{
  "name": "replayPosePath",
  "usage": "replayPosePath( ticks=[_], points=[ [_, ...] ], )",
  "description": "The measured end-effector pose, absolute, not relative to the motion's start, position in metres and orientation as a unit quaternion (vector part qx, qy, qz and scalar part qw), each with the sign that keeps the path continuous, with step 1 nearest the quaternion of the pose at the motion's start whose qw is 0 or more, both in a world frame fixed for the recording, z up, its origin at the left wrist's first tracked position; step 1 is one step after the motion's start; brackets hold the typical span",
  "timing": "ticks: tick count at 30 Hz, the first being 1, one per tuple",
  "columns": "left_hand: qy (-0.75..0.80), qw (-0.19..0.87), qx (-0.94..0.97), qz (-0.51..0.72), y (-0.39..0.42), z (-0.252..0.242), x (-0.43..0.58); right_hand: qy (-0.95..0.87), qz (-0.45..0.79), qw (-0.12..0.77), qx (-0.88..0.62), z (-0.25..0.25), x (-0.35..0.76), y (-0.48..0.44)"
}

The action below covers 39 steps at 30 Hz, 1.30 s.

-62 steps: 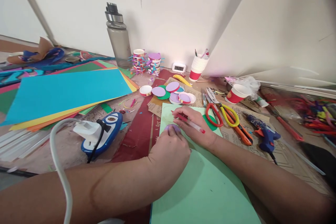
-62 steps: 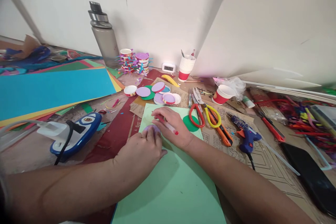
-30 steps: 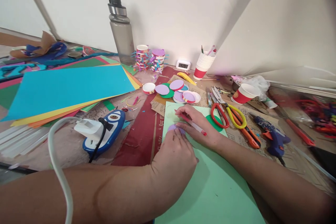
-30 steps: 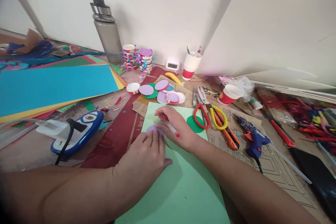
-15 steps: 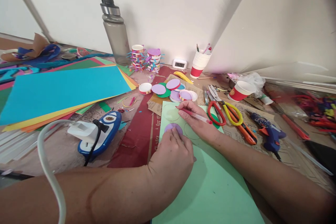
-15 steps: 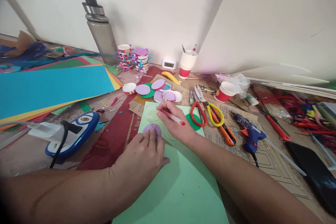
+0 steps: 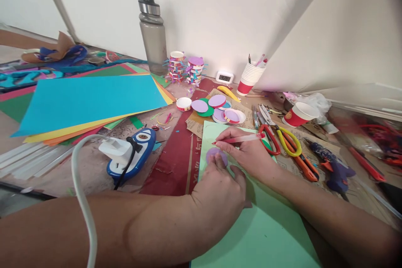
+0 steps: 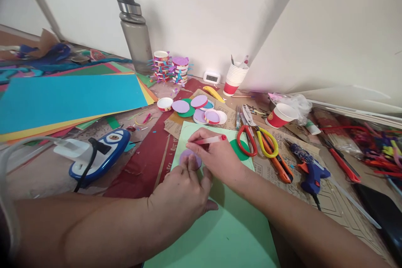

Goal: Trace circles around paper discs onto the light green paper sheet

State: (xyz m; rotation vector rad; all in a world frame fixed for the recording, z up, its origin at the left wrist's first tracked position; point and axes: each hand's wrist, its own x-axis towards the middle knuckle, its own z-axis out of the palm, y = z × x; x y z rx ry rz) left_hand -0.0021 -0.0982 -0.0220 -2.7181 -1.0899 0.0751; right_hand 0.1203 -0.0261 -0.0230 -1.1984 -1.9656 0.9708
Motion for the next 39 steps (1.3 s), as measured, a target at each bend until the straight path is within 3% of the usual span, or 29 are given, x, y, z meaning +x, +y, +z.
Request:
replayPosePath(
  ticks=[5, 18, 39],
  points=[
    [-0.379, 0.094, -0.921, 0.018, -0.098, -0.022, -0.002, -0.763, 0.361, 0.258, -0.471, -0.023, 0.115, -0.027],
    [-0.405, 0.034, -0.912, 0.048, -0.106, -0.028, 0.002, -0.785, 0.312, 0.220, -0.489, -0.026, 0.114, -0.029],
    [-0.342, -0.016, -0.933, 0.108, -0.100, -0.011, -0.001, -0.813, 0.277, 0.208, -0.468, -0.028, 0.112, -0.028]
  ],
)
